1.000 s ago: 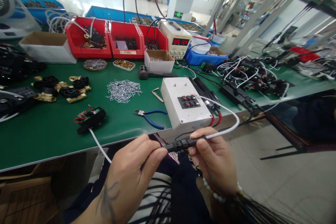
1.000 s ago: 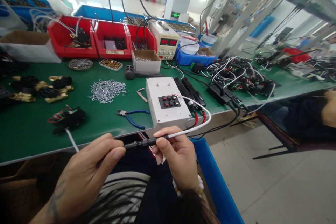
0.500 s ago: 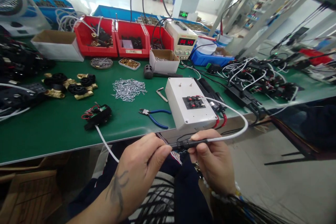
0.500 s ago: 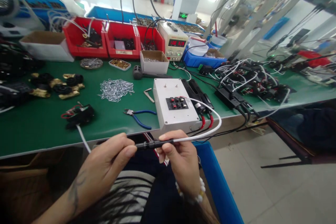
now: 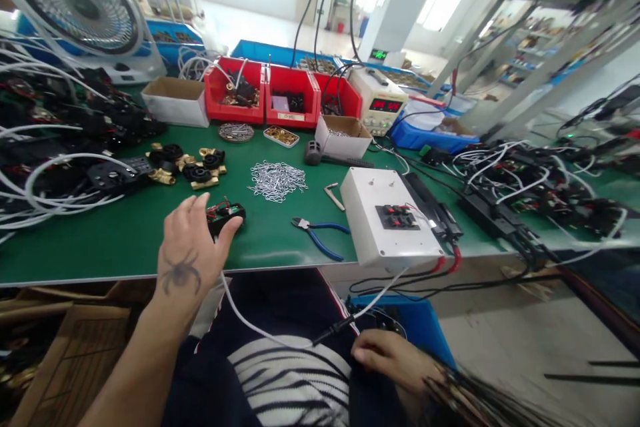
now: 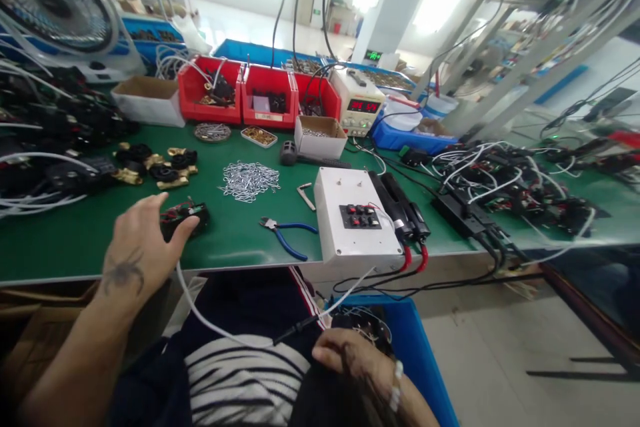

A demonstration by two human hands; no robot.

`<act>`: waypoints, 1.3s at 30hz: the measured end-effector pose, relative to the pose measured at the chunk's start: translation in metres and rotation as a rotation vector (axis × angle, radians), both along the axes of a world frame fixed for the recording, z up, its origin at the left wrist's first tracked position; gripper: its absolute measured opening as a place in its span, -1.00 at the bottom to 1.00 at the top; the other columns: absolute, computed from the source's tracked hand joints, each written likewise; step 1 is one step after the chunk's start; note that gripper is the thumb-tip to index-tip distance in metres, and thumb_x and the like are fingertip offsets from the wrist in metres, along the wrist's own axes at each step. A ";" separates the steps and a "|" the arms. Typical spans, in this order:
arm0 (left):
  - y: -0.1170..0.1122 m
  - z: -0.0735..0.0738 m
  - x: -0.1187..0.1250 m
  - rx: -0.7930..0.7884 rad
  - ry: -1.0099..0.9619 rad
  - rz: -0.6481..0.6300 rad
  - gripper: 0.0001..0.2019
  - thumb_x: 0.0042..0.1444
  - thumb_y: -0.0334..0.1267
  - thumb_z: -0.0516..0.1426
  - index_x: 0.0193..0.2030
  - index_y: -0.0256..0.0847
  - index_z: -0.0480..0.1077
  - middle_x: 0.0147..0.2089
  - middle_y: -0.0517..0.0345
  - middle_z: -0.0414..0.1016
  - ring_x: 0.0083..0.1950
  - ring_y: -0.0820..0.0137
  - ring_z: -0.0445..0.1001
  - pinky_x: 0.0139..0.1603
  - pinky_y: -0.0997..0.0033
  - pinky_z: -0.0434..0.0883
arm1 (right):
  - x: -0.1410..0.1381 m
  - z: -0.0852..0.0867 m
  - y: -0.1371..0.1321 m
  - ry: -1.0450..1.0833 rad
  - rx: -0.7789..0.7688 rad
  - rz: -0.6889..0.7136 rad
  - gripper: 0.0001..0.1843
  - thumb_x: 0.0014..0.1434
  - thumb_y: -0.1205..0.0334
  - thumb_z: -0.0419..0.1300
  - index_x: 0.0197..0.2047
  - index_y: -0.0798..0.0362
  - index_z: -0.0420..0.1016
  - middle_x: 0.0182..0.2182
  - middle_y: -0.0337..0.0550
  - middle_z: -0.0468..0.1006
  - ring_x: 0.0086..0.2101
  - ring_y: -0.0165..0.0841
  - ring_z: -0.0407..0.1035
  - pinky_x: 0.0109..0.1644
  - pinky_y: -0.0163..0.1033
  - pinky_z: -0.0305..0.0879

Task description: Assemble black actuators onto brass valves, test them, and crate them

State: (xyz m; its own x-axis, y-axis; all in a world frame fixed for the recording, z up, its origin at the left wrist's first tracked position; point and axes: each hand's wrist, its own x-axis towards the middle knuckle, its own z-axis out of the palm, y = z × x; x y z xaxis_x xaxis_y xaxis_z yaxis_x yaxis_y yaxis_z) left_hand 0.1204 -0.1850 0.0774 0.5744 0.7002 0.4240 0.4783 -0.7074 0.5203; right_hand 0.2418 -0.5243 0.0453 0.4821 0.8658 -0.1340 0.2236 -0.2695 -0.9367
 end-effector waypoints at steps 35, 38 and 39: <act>-0.070 0.040 -0.020 -0.311 -0.489 -0.695 -0.27 -0.03 -0.05 0.40 0.25 -0.04 0.23 0.15 0.05 0.38 0.22 0.25 0.36 0.27 0.26 0.37 | 0.178 0.096 0.122 -0.888 -0.022 -0.521 -0.67 0.26 0.09 0.20 -0.43 0.07 0.63 -0.40 -0.04 0.66 -0.32 -0.24 0.50 -0.15 -0.18 0.31; -0.069 0.039 -0.019 -0.299 -0.527 -0.706 -0.24 -0.05 -0.06 0.41 0.26 -0.06 0.23 0.15 0.07 0.37 0.22 0.30 0.35 0.27 0.36 0.36 | 0.181 0.109 0.113 -1.073 0.220 -0.784 -0.71 0.28 0.11 0.19 -0.29 0.14 0.64 -0.25 0.08 0.64 -0.12 -0.19 0.46 0.05 -0.08 0.25; -0.069 0.038 -0.019 -0.296 -0.541 -0.710 -0.23 -0.06 -0.07 0.42 0.26 -0.07 0.23 0.14 0.08 0.37 0.22 0.32 0.35 0.28 0.40 0.35 | 0.177 0.113 0.111 -1.094 0.347 -0.894 -0.68 0.29 0.10 0.17 -0.23 0.17 0.63 -0.22 0.08 0.62 -0.11 -0.19 0.45 0.07 -0.06 0.24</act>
State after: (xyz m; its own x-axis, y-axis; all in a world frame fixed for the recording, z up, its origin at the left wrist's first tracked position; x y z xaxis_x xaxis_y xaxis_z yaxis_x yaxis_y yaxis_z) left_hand 0.1012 -0.2539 0.1156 0.6851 0.3836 0.6193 -0.3740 -0.5443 0.7509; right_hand 0.4190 -0.4138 0.1586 0.5888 0.1389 0.7962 0.7362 -0.4986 -0.4575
